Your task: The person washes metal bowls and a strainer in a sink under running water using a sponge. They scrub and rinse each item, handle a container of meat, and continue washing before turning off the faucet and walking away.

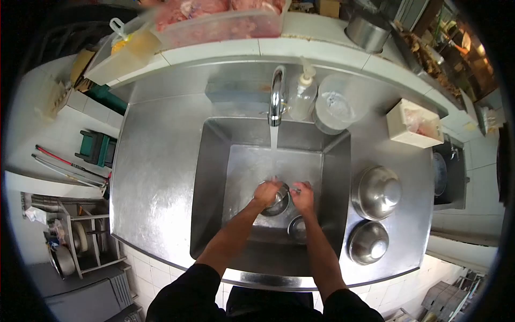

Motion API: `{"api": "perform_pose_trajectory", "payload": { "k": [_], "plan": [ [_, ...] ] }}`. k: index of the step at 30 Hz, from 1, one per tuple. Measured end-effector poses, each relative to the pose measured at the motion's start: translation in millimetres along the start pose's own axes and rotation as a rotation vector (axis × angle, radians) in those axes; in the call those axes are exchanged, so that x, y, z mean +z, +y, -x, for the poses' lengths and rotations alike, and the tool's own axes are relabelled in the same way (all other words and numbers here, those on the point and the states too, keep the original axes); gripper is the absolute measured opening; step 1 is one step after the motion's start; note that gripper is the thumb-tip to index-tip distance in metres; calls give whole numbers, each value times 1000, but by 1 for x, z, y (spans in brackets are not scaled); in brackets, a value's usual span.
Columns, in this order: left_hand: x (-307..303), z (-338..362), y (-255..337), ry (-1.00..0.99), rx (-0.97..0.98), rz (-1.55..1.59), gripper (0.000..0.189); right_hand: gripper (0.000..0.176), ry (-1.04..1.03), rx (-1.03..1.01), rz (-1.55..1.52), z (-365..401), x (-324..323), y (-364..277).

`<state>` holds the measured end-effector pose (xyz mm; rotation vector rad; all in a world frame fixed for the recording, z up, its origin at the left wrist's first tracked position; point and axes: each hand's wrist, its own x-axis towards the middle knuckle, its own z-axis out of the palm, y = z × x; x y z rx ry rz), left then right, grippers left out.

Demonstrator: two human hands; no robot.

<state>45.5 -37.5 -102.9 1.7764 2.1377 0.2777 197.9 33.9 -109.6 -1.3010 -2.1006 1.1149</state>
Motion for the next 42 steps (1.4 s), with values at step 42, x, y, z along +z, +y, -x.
{"api": "perform_pose_trajectory", "payload": {
  "k": [42],
  "plan": [
    [-42,19,-16,316,-679,2158,38,36,-645,-52,636,-43,22,-92]
  ]
}}
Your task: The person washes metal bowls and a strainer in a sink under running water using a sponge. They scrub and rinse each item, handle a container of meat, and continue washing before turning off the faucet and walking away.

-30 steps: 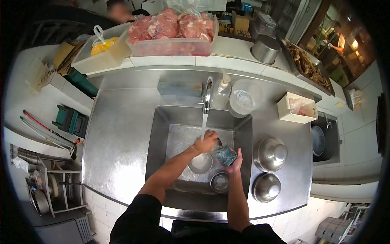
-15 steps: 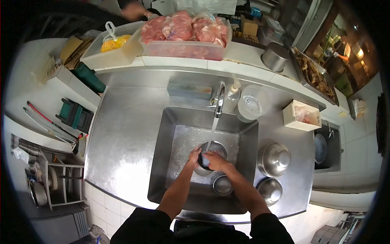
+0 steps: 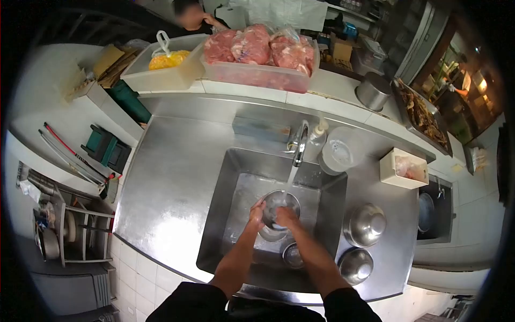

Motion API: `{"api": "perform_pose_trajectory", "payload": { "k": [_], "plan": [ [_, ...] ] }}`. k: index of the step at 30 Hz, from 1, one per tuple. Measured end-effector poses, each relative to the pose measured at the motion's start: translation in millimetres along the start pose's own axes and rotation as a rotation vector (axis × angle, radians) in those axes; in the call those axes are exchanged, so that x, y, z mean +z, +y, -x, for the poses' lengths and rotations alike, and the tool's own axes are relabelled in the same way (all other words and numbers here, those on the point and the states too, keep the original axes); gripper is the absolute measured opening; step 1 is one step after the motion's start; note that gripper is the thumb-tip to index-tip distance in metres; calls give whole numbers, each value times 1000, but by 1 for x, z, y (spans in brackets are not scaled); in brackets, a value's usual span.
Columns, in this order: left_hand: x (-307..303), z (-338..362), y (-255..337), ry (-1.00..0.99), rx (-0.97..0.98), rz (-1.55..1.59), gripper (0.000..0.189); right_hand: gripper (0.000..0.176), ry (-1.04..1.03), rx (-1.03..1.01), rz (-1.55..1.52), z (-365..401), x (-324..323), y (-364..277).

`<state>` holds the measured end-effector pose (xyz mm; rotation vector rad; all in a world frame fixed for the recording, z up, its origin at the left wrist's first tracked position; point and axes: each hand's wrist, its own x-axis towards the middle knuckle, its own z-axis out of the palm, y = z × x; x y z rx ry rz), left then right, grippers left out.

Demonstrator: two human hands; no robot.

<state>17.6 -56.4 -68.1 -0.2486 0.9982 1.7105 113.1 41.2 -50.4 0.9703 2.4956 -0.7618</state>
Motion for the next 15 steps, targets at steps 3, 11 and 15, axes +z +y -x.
{"api": "perform_pose_trajectory", "payload": {
  "k": [3,11,15],
  "plan": [
    [8,-9,-27,104,113,-75,37,37,-233,137,123,-16,-19,-3],
    [6,-12,11,89,-51,-140,34,18,-85,-341,28,12,-30,19],
    [29,-26,-5,42,-136,-476,34,29,428,-371,485,0,-45,22]
  ]
}}
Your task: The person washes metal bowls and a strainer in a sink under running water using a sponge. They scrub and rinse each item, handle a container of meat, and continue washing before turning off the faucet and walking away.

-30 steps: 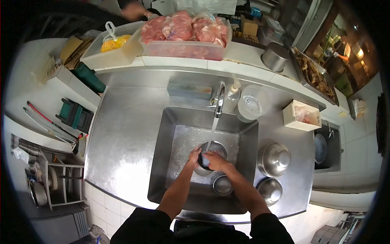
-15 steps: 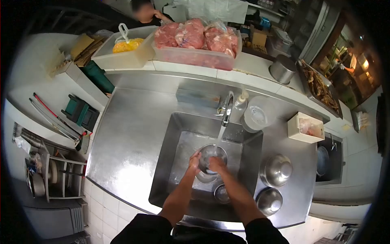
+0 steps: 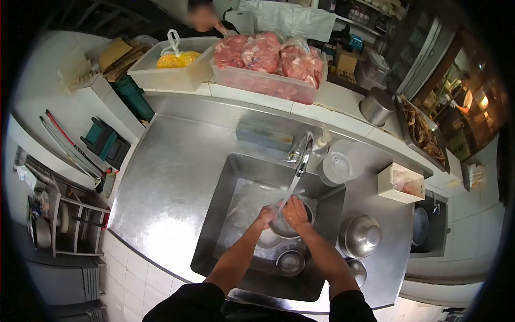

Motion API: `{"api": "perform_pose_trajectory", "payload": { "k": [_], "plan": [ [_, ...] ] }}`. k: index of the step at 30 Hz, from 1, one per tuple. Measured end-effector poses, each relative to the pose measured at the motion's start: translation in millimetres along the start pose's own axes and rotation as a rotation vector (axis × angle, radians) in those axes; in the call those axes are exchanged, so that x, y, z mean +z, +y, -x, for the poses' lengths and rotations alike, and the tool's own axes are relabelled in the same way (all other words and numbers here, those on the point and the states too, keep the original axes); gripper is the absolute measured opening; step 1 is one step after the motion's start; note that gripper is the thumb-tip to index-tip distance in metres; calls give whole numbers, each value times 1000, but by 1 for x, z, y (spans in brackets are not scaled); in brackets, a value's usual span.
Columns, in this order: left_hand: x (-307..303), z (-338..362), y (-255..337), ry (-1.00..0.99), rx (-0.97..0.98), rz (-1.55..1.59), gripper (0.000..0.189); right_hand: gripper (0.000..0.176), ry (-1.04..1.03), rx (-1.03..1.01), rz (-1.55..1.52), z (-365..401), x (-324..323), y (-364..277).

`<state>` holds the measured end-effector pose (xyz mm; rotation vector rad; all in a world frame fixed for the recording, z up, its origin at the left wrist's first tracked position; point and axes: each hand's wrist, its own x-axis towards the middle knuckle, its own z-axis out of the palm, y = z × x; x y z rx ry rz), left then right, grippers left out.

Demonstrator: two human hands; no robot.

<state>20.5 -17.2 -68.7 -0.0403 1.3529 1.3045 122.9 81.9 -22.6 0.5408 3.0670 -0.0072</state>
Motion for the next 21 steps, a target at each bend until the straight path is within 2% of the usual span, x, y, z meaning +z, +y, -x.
{"api": "perform_pose_trajectory", "payload": {
  "k": [1,3,4,5,6,7,8,10,11,12,13,14,15,16,18,19,20,21],
  "plan": [
    [8,0,8,-2,1,3,34,36,205,-166,34,-4,-6,4],
    [18,0,21,-33,96,-544,31,41,176,-182,-32,0,-35,5],
    [18,1,27,-35,94,-544,31,46,152,-195,-98,2,-46,5],
    [16,3,34,-108,197,-681,30,46,151,-191,-96,5,-44,11],
    [16,3,38,-184,303,-815,29,45,45,100,-223,9,-38,22],
    [15,-1,35,-210,604,-735,33,44,-61,391,-349,13,-31,29],
    [13,-7,34,-212,601,-739,33,44,-61,395,-353,19,-22,30],
    [23,-1,47,-123,708,-609,39,43,340,857,-703,37,0,29],
    [29,4,44,-81,711,-425,42,43,333,862,-700,46,25,26],
    [35,0,33,-84,705,-428,42,41,564,1081,-924,51,57,18],
    [40,-8,16,92,761,-236,42,40,810,1295,-1147,48,78,10],
    [45,-14,0,266,810,-39,42,40,814,1302,-1147,44,87,3],
    [50,-15,-13,295,616,229,48,38,900,1368,-1384,42,93,-7],
    [54,-11,-23,291,602,223,48,36,982,1432,-1623,46,101,-14],
    [58,-6,-31,339,453,388,52,34,991,1438,-1620,51,101,-11],
    [47,-21,-38,176,589,353,52,33,852,1369,-1683,62,87,-3],
    [41,-17,-29,178,586,354,52,31,710,1295,-1732,75,74,6],
    [37,-12,-5,101,528,53,50,34,660,1301,-1760,79,62,14]
  ]
}}
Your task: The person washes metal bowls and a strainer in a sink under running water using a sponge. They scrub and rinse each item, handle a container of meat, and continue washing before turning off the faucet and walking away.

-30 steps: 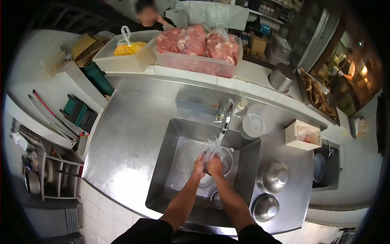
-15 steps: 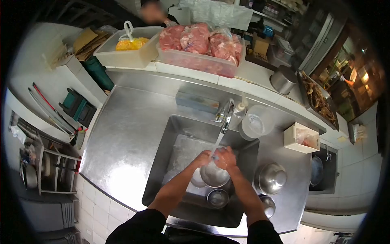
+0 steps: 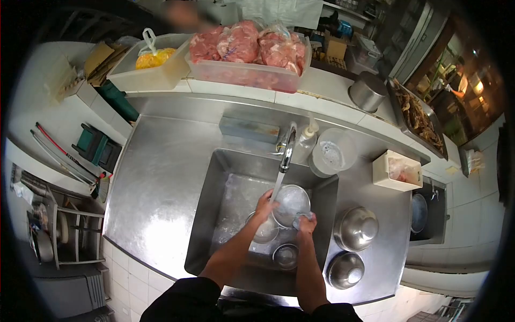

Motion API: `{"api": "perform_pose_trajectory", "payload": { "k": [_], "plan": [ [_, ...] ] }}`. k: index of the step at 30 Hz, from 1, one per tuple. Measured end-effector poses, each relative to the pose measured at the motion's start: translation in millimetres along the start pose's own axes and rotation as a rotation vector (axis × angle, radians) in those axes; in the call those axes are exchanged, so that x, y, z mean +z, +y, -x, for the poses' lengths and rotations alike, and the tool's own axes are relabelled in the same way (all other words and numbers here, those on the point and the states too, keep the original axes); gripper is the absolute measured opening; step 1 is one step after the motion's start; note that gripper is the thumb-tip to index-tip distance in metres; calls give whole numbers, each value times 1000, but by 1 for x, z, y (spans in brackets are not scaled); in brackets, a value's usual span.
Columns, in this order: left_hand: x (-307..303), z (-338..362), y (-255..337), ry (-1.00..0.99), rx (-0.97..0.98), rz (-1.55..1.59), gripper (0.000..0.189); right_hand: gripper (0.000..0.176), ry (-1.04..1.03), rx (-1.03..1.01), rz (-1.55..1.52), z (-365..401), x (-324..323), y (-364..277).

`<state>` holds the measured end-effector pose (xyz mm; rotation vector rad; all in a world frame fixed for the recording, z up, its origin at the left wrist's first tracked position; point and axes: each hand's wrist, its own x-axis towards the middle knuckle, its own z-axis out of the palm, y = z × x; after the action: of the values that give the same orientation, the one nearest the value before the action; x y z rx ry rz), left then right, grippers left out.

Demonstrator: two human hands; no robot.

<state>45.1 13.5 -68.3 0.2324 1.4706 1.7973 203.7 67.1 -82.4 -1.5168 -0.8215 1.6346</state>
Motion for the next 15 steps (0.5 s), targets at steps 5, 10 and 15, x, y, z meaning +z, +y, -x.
{"api": "perform_pose_trajectory", "payload": {
  "k": [5,10,15],
  "plan": [
    [34,-29,-29,228,352,-328,43,47,330,94,-223,-7,36,31],
    [17,-22,16,15,396,-254,48,44,94,152,-180,-4,29,47],
    [39,10,18,224,685,-794,31,24,65,345,-185,-10,32,99]
  ]
}}
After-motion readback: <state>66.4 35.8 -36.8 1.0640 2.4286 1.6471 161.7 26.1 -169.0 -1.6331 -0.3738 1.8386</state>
